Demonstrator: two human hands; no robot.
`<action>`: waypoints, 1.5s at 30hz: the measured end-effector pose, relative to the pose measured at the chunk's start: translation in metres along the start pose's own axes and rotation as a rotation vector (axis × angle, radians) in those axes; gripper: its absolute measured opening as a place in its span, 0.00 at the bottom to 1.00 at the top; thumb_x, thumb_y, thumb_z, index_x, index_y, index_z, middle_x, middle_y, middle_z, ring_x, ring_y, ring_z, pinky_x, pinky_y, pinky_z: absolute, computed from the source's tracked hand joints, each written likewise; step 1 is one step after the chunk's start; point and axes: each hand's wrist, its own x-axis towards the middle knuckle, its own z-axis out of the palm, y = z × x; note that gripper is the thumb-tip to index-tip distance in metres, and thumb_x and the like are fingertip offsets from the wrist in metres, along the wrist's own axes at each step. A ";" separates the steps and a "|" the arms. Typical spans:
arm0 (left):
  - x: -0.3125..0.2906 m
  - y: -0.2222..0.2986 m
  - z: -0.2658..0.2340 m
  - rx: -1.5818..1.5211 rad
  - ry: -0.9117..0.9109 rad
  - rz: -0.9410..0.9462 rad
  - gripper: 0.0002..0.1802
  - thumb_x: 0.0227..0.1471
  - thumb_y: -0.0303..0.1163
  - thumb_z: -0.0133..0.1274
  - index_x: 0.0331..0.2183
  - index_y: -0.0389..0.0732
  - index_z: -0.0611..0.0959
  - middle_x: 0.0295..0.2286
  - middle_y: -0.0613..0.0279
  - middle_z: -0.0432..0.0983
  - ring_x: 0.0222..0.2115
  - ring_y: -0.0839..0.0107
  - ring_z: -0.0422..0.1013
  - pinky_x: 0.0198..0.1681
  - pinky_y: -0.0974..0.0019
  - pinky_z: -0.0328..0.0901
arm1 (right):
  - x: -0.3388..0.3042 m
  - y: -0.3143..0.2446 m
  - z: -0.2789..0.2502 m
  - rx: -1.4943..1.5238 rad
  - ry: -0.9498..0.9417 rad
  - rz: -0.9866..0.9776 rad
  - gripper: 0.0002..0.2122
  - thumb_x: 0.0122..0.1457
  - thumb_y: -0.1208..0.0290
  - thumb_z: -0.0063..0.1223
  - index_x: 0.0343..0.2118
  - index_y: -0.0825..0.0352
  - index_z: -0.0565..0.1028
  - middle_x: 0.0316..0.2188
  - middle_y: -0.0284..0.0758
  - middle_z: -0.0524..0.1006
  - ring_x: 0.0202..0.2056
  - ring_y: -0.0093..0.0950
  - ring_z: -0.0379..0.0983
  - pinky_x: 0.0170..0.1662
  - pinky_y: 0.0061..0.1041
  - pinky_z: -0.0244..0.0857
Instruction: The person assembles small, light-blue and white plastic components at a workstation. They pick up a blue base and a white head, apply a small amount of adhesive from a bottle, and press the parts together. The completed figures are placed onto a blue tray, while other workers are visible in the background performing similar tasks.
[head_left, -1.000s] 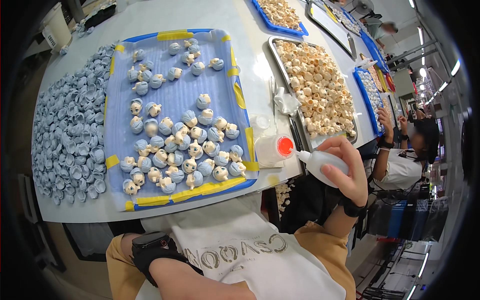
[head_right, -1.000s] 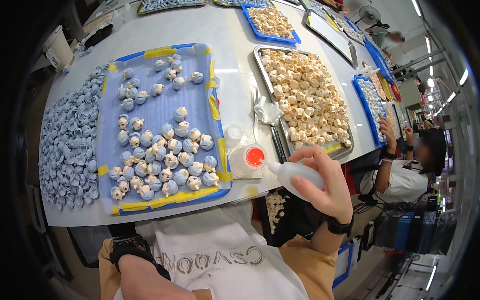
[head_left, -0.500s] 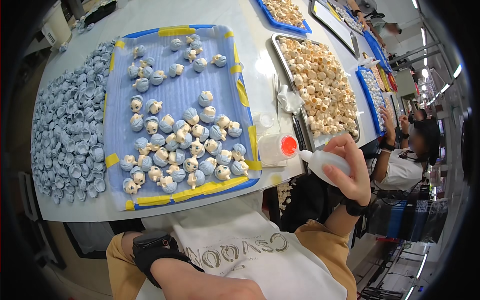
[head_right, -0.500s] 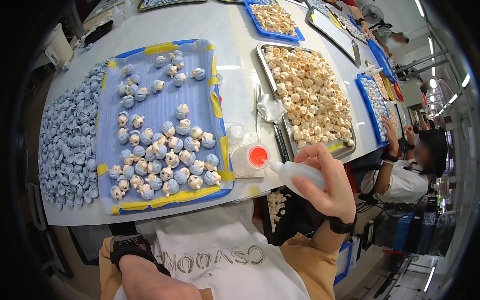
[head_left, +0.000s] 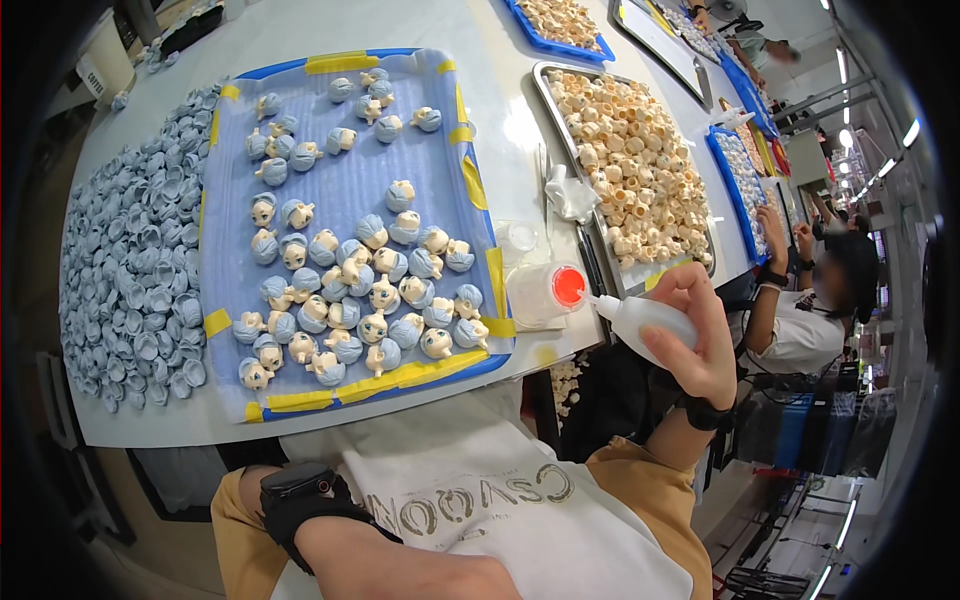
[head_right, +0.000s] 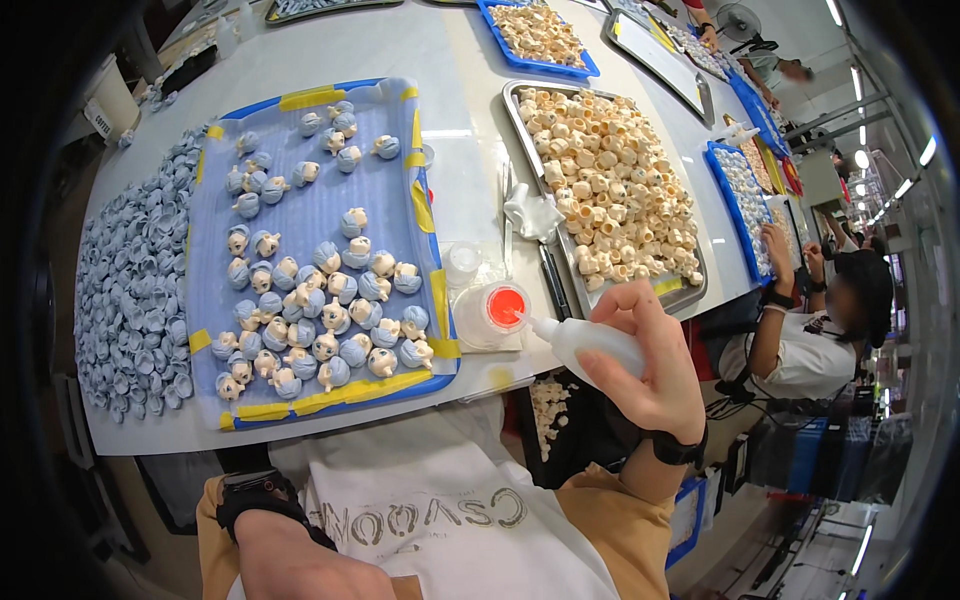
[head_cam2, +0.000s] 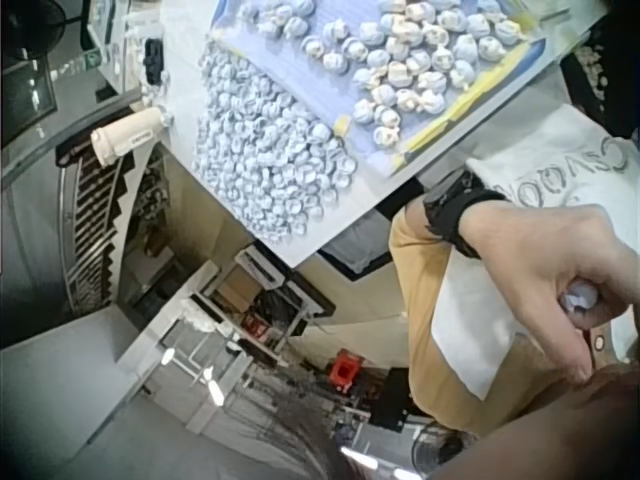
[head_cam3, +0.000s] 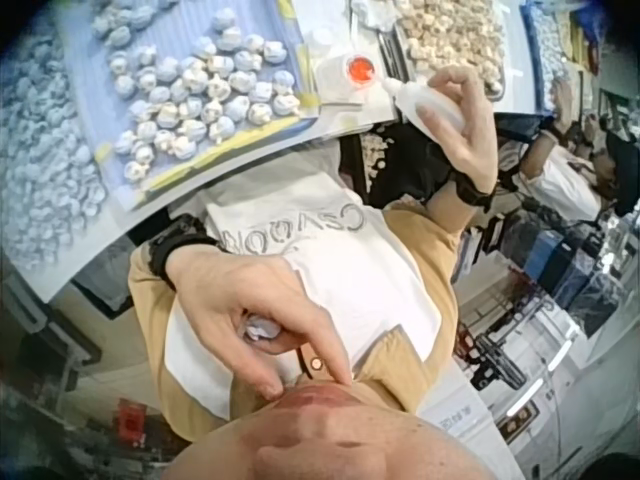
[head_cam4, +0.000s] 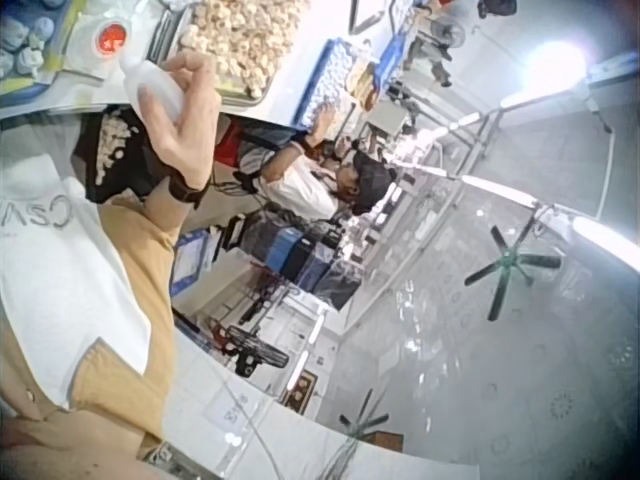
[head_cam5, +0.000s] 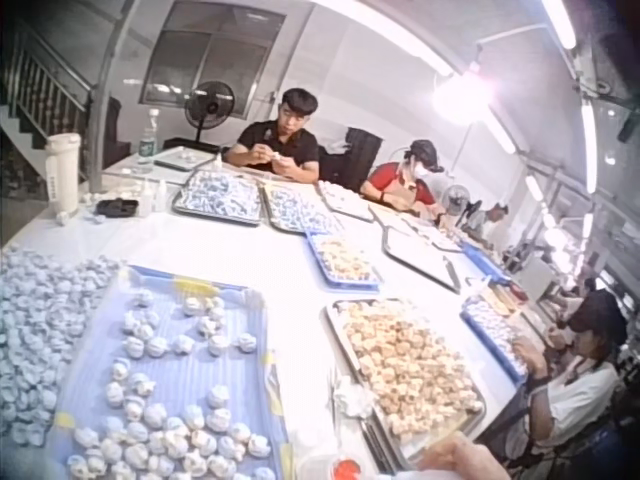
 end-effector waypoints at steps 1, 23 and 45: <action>0.000 -0.001 0.000 0.003 0.005 0.020 0.22 0.48 0.27 0.57 0.45 0.28 0.73 0.14 0.66 0.67 0.12 0.79 0.58 0.15 0.74 0.53 | 0.000 0.001 0.000 -0.008 0.000 -0.004 0.16 0.46 0.72 0.53 0.37 0.68 0.60 0.25 0.32 0.70 0.25 0.16 0.64 0.27 0.15 0.55; 0.001 -0.011 0.002 0.055 0.068 0.135 0.19 0.47 0.30 0.57 0.40 0.27 0.77 0.21 0.56 0.75 0.11 0.75 0.61 0.14 0.73 0.55 | -0.003 0.006 0.001 -0.025 0.004 -0.068 0.16 0.49 0.74 0.54 0.38 0.69 0.60 0.25 0.40 0.75 0.25 0.24 0.71 0.29 0.20 0.62; 0.000 -0.007 -0.009 0.255 0.043 0.193 0.16 0.47 0.30 0.57 0.37 0.28 0.79 0.22 0.56 0.75 0.11 0.75 0.61 0.13 0.73 0.55 | -0.006 0.005 0.001 0.019 -0.031 0.009 0.16 0.50 0.75 0.51 0.39 0.66 0.59 0.27 0.32 0.69 0.26 0.16 0.63 0.29 0.14 0.55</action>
